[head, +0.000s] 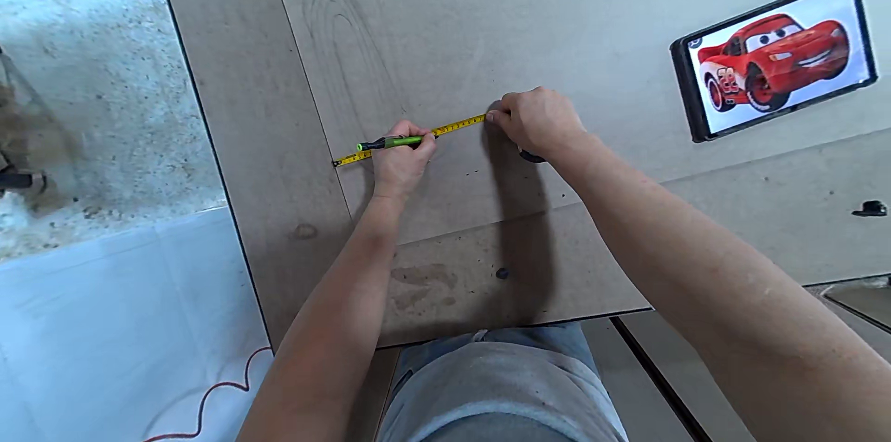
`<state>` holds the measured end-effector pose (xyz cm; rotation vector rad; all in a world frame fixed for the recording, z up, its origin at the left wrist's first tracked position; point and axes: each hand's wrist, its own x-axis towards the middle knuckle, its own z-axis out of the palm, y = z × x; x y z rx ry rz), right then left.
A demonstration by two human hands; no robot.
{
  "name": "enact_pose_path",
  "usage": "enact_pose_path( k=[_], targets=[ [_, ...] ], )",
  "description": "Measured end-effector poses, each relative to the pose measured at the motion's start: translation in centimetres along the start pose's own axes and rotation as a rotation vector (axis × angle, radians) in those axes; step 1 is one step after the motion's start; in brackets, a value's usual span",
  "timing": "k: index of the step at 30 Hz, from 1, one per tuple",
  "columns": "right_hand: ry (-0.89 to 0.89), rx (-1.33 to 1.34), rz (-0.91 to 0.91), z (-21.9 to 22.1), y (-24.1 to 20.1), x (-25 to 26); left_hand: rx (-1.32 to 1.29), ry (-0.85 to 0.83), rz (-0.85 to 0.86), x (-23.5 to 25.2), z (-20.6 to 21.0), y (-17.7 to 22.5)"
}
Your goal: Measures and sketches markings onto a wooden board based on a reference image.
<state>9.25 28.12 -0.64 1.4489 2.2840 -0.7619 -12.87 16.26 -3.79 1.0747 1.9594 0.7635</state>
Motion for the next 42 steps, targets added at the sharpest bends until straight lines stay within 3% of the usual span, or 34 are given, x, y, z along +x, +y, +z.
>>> enact_pose_path(
  k=[6, 13, 19, 24, 29, 33, 37, 42],
  targets=[
    [0.005, 0.025, 0.037, -0.2, -0.4, -0.2, -0.147, 0.063, -0.027, -2.0, -1.7, -0.5],
    [0.212, 0.346, 0.011, 1.6, 2.4, -1.4, -0.216, -0.009, -0.143, -14.7, -7.7, -4.7],
    [0.217, 0.614, 0.089, 5.3, 4.4, -10.2, -0.406, 0.05, -0.11, -20.8, -9.4, -6.3],
    [0.169, 0.849, 0.342, 12.0, 7.6, -22.3, -0.588, 0.029, -0.046, -21.4, -8.2, -4.7],
    [0.167, 0.821, 0.475, 16.1, 11.1, -31.6, -0.618, -0.008, -0.059, -21.0, -6.5, -2.5],
    [0.166, 0.73, 0.494, 17.2, 13.8, -33.7, -0.694, 0.023, -0.071, -23.0, -6.0, -0.7],
    [0.179, 0.564, 0.421, 16.5, 16.2, -32.0, -0.688, 0.038, -0.06, -26.6, -5.0, 0.0],
    [0.238, 0.484, 0.314, 13.9, 18.9, -30.8, -0.602, 0.051, -0.158, -32.6, 0.0, 0.4]
  ],
)
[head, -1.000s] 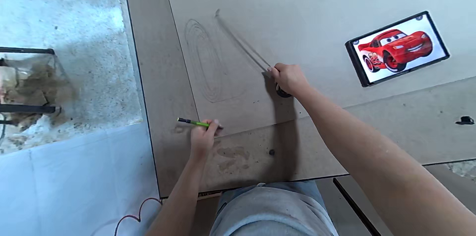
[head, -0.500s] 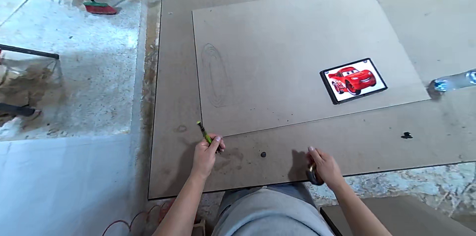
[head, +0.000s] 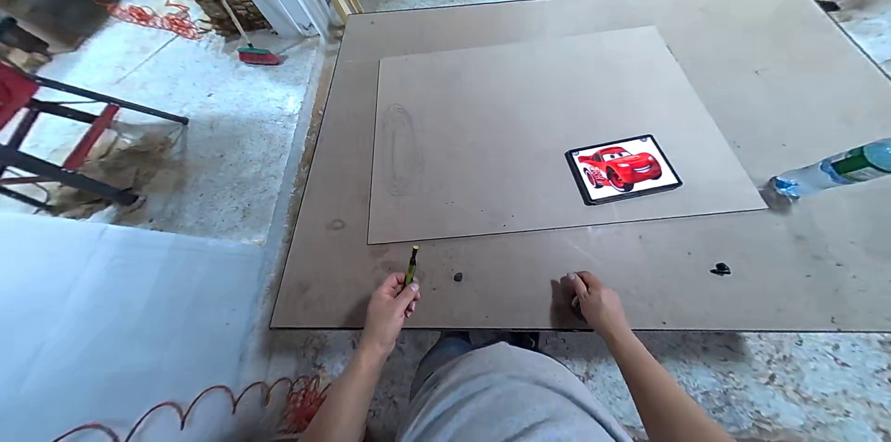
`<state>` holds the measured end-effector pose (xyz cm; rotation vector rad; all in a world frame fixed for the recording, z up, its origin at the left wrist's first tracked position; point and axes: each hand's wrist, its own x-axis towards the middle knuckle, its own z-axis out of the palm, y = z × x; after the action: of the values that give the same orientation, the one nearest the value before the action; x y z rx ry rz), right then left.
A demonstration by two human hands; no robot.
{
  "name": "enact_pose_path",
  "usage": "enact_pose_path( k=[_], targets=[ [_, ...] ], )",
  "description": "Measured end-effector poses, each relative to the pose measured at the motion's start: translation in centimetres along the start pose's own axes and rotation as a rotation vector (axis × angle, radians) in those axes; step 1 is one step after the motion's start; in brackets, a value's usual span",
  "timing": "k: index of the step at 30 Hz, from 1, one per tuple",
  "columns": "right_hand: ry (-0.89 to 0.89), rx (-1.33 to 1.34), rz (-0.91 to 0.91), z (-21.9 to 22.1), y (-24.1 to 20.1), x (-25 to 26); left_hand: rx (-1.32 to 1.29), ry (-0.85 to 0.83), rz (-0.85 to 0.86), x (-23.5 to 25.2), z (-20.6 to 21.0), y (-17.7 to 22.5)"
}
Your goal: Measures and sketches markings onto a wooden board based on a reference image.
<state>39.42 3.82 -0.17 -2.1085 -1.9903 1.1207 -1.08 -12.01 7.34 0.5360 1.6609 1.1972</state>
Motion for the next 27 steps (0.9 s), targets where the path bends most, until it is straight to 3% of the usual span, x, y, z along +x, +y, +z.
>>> enact_pose_path(
  k=[7, 15, 21, 27],
  targets=[
    [0.077, 0.122, -0.16, -1.9, 7.0, 0.9, 0.117, -0.028, -0.147, -7.7, 8.6, -4.1],
    [0.157, 0.145, -0.294, -3.2, 11.9, -4.8, 0.208, 0.027, -0.131, -13.5, 11.4, -8.0],
    [0.097, 0.311, -0.393, -4.9, 10.0, -8.3, 0.49, 0.028, -0.265, -14.7, 10.4, -6.3],
    [-0.032, 0.379, -0.471, -7.2, 7.1, -9.2, 0.365, -0.019, -0.175, -17.3, 7.8, -4.3]
  ],
)
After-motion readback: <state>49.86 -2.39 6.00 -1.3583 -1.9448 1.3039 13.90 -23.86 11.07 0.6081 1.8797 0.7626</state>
